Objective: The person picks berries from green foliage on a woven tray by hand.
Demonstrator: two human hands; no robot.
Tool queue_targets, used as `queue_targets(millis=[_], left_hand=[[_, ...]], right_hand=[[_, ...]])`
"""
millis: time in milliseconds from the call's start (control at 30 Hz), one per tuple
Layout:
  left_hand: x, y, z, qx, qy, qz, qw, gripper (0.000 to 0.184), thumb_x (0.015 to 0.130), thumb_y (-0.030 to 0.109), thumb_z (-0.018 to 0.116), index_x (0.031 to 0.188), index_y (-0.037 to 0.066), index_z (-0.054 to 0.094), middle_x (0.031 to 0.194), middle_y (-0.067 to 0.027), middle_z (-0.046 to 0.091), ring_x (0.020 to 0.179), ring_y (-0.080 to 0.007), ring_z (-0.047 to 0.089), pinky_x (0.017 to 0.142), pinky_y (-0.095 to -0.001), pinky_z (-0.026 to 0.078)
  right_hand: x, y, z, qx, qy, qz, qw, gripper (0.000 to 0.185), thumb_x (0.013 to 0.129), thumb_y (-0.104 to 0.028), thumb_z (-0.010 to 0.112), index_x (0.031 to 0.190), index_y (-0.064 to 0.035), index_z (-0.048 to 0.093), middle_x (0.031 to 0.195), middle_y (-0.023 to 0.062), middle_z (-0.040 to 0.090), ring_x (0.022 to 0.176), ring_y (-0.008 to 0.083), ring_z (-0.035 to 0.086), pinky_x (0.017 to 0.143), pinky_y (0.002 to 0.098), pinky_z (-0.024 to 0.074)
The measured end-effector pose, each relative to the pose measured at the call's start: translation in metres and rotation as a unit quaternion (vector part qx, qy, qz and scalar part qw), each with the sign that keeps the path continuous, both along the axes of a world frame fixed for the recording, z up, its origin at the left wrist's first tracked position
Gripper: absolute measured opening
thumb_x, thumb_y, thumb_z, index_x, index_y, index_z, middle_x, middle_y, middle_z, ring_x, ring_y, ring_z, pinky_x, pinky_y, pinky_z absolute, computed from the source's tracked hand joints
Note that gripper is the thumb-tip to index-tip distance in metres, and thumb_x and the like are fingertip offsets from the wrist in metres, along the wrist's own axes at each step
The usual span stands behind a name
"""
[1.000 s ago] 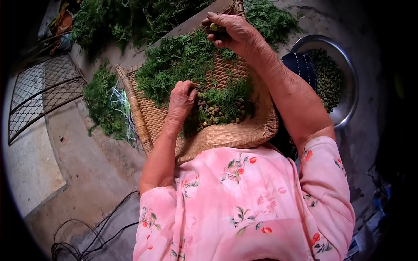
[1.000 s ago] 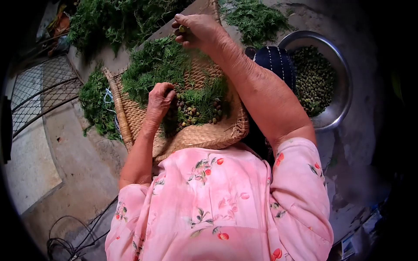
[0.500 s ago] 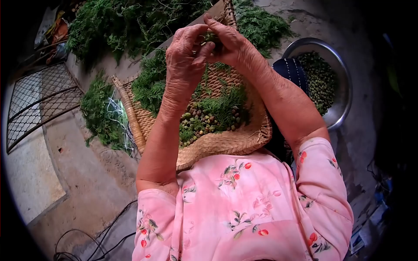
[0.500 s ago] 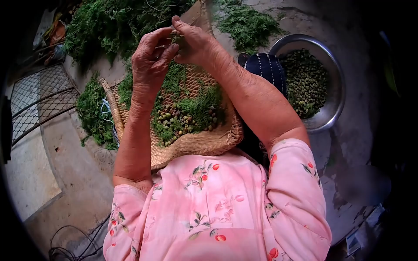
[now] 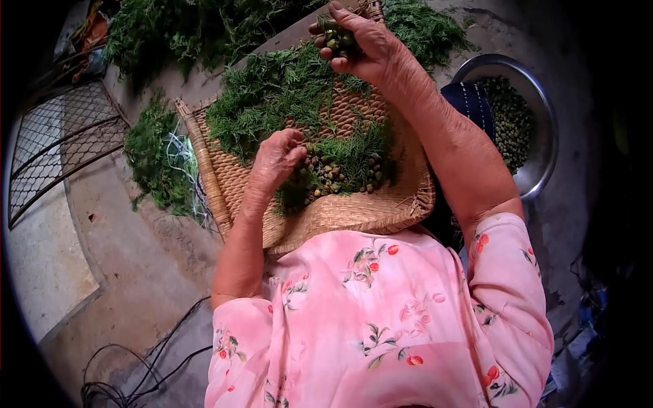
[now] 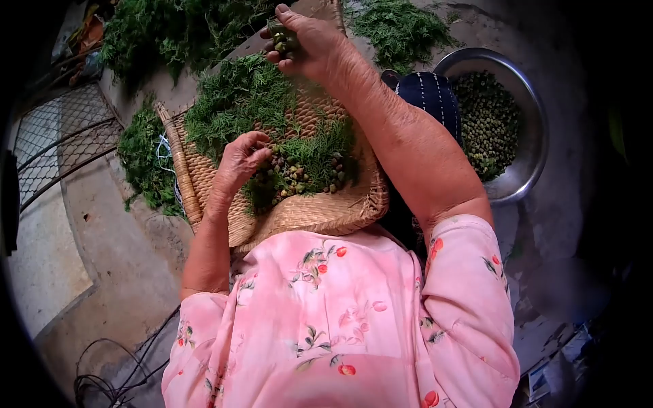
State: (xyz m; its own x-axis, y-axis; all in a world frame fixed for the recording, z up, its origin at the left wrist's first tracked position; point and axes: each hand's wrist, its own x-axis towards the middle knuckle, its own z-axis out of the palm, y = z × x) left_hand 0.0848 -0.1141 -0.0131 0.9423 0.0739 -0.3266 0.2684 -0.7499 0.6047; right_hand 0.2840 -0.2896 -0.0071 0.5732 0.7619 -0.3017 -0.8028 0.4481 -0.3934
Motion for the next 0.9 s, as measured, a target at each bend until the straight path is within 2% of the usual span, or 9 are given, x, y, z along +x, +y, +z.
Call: queue_targets(millis=[100,167,200,400,467,533,633,767,900], left_hand=[[-0.008,-0.003,-0.009,0.042,-0.061,-0.026,0.997,0.022,0.081,0.008,0.063,0.102,0.002,0.059,0.085,-0.0038,0.061,0.075,-0.0111,0.057,0.068,-0.0244,0.047],[-0.004,-0.005,-0.005,-0.011,-0.076,0.069,0.995,0.023,0.079,0.01,0.063,0.1,0.002,0.06,0.087,-0.0121,0.061,0.076,-0.0193,0.061,0.07,-0.0277,0.049],[0.004,-0.005,0.0,-0.015,-0.074,0.111,0.991,0.024,0.081,0.013,0.064,0.102,0.002,0.06,0.086,-0.0088,0.062,0.074,-0.0153,0.06,0.068,-0.0267,0.049],[0.079,-0.023,0.053,-0.268,-0.129,0.175,0.939,0.036,0.087,0.032,0.061,0.111,0.005,0.059,0.092,-0.0013,0.062,0.079,-0.0094,0.058,0.07,-0.0211,0.046],[0.097,-0.026,0.056,-0.336,-0.119,0.169,0.919,0.034,0.087,0.029,0.062,0.11,0.004,0.058,0.097,-0.0028,0.062,0.085,-0.0109,0.059,0.073,-0.0222,0.047],[0.108,-0.027,0.052,-0.436,-0.094,0.18,0.877,0.027,0.088,0.024,0.061,0.105,0.004,0.059,0.096,-0.0048,0.063,0.089,-0.0126,0.06,0.075,-0.0251,0.05],[0.11,-0.028,0.053,-0.436,-0.124,0.189,0.871,0.021,0.087,0.019,0.061,0.102,0.004,0.059,0.097,-0.0072,0.063,0.092,-0.0148,0.061,0.079,-0.0276,0.051],[0.105,-0.024,0.062,-0.447,-0.138,0.261,0.844,0.023,0.087,0.018,0.061,0.105,0.004,0.058,0.099,-0.0079,0.064,0.09,-0.0158,0.063,0.078,-0.0256,0.05],[0.1,-0.024,0.059,-0.452,-0.092,0.238,0.855,0.03,0.087,0.015,0.06,0.115,0.005,0.055,0.102,-0.0069,0.064,0.092,-0.0152,0.062,0.076,-0.0248,0.052]], right_hand=[[-0.002,-0.004,0.006,-0.033,0.011,0.006,0.999,0.037,0.092,-0.038,0.049,0.087,-0.0042,0.061,0.067,0.0047,0.06,0.053,0.0143,0.056,0.04,0.0255,0.0413],[-0.008,-0.006,0.014,-0.082,-0.078,-0.008,0.994,0.044,0.092,-0.045,0.045,0.097,-0.002,0.055,0.076,0.0056,0.055,0.063,0.0125,0.054,0.045,0.0219,0.0444],[-0.008,-0.006,0.015,-0.082,-0.08,-0.008,0.993,0.044,0.092,-0.045,0.045,0.097,-0.002,0.055,0.076,0.0056,0.055,0.063,0.0125,0.054,0.045,0.0219,0.0444],[-0.012,-0.008,0.019,-0.097,-0.163,0.105,0.976,0.047,0.093,-0.045,0.043,0.097,-0.0003,0.055,0.072,0.0043,0.056,0.06,0.0116,0.056,0.044,0.0206,0.0444],[-0.012,-0.007,0.018,-0.095,-0.171,0.124,0.973,0.047,0.093,-0.045,0.044,0.093,-0.0003,0.056,0.07,0.0043,0.056,0.057,0.0114,0.057,0.043,0.0213,0.044],[-0.014,-0.007,0.017,-0.101,-0.155,0.1,0.978,0.045,0.09,-0.044,0.051,0.101,-0.001,0.057,0.072,0.0065,0.057,0.056,0.0111,0.056,0.037,0.0202,0.0408],[-0.014,-0.008,0.022,-0.126,-0.163,0.106,0.973,0.045,0.092,-0.045,0.044,0.09,-0.0019,0.055,0.069,0.0042,0.056,0.055,0.0119,0.057,0.04,0.022,0.0431],[-0.013,-0.008,0.021,-0.109,-0.142,0.113,0.977,0.041,0.09,-0.042,0.052,0.096,-0.0019,0.054,0.076,0.0071,0.057,0.056,0.0117,0.057,0.036,0.0198,0.0425],[-0.015,-0.004,0.021,-0.126,-0.158,0.102,0.974,0.04,0.09,-0.041,0.053,0.096,-0.0009,0.053,0.075,0.007,0.057,0.055,0.0118,0.057,0.035,0.0202,0.0421]])
